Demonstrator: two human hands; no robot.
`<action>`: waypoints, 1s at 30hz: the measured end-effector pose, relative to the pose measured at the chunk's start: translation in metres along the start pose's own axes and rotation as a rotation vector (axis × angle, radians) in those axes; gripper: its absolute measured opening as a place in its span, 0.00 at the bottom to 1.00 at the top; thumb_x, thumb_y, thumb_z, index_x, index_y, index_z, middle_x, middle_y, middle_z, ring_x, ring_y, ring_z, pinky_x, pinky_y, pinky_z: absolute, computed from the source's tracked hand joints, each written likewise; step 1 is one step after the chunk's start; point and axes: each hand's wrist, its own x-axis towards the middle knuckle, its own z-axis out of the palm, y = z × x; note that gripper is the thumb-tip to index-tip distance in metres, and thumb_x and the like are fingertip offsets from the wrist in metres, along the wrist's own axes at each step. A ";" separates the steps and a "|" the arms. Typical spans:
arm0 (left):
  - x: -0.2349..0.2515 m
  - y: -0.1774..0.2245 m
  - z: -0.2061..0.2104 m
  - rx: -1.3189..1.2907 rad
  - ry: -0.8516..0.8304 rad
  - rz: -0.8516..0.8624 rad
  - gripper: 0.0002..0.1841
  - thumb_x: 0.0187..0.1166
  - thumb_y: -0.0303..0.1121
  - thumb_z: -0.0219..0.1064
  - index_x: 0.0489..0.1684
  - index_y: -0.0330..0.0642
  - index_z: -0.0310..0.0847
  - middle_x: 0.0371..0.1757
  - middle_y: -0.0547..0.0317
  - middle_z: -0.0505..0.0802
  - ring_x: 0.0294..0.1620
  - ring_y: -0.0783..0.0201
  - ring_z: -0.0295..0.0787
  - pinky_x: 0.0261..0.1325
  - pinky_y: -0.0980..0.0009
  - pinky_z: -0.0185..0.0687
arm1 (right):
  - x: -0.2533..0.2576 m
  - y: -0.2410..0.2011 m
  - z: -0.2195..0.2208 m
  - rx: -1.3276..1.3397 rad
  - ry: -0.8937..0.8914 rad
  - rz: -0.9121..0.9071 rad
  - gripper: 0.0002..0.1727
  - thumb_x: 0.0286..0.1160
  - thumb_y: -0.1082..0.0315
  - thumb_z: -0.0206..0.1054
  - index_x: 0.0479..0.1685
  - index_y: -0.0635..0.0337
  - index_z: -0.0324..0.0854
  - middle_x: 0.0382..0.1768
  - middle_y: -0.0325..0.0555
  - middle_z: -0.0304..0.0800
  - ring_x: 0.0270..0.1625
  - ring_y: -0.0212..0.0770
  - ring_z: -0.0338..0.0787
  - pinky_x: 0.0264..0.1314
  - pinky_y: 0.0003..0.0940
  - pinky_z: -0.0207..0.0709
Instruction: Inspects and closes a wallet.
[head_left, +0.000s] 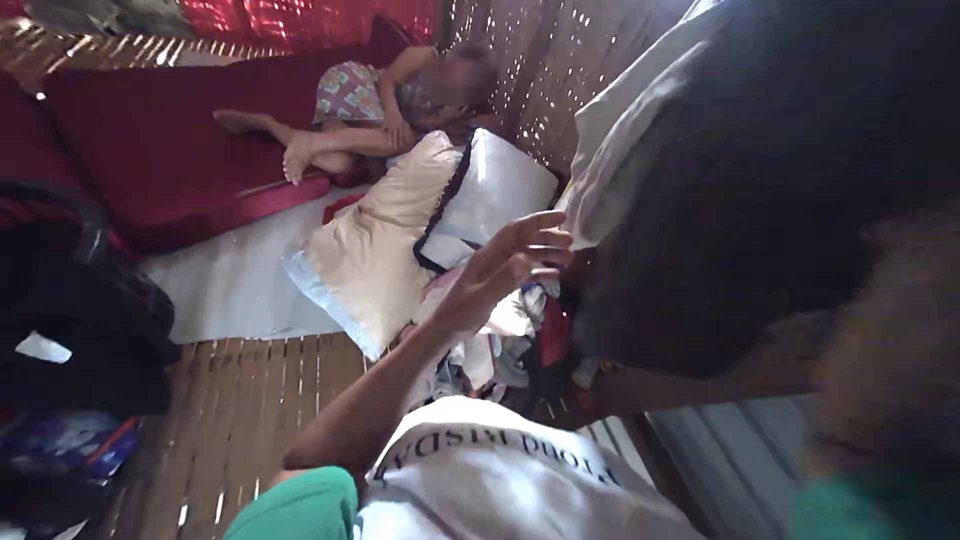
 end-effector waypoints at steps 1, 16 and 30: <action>-0.022 -0.003 0.004 0.011 0.043 -0.035 0.36 0.75 0.66 0.65 0.77 0.55 0.73 0.63 0.74 0.91 0.60 0.75 0.89 0.60 0.71 0.88 | 0.034 -0.053 0.083 -0.093 0.218 0.137 0.10 0.86 0.65 0.66 0.40 0.63 0.86 0.32 0.35 0.88 0.31 0.23 0.85 0.32 0.21 0.81; -0.167 -0.032 -0.012 0.089 0.904 -0.727 0.21 0.95 0.43 0.45 0.77 0.45 0.69 0.46 0.59 0.94 0.43 0.71 0.93 0.47 0.72 0.91 | 0.028 -0.010 0.343 0.255 0.147 0.417 0.13 0.82 0.77 0.64 0.58 0.74 0.86 0.46 0.56 0.94 0.38 0.35 0.95 0.46 0.30 0.92; -0.147 -0.076 -0.026 -0.056 0.990 -0.831 0.24 0.92 0.52 0.48 0.73 0.45 0.74 0.47 0.54 0.94 0.45 0.64 0.93 0.48 0.64 0.91 | -0.024 -0.019 0.336 -0.298 0.111 0.121 0.07 0.71 0.70 0.70 0.34 0.66 0.88 0.29 0.51 0.89 0.29 0.45 0.91 0.32 0.41 0.87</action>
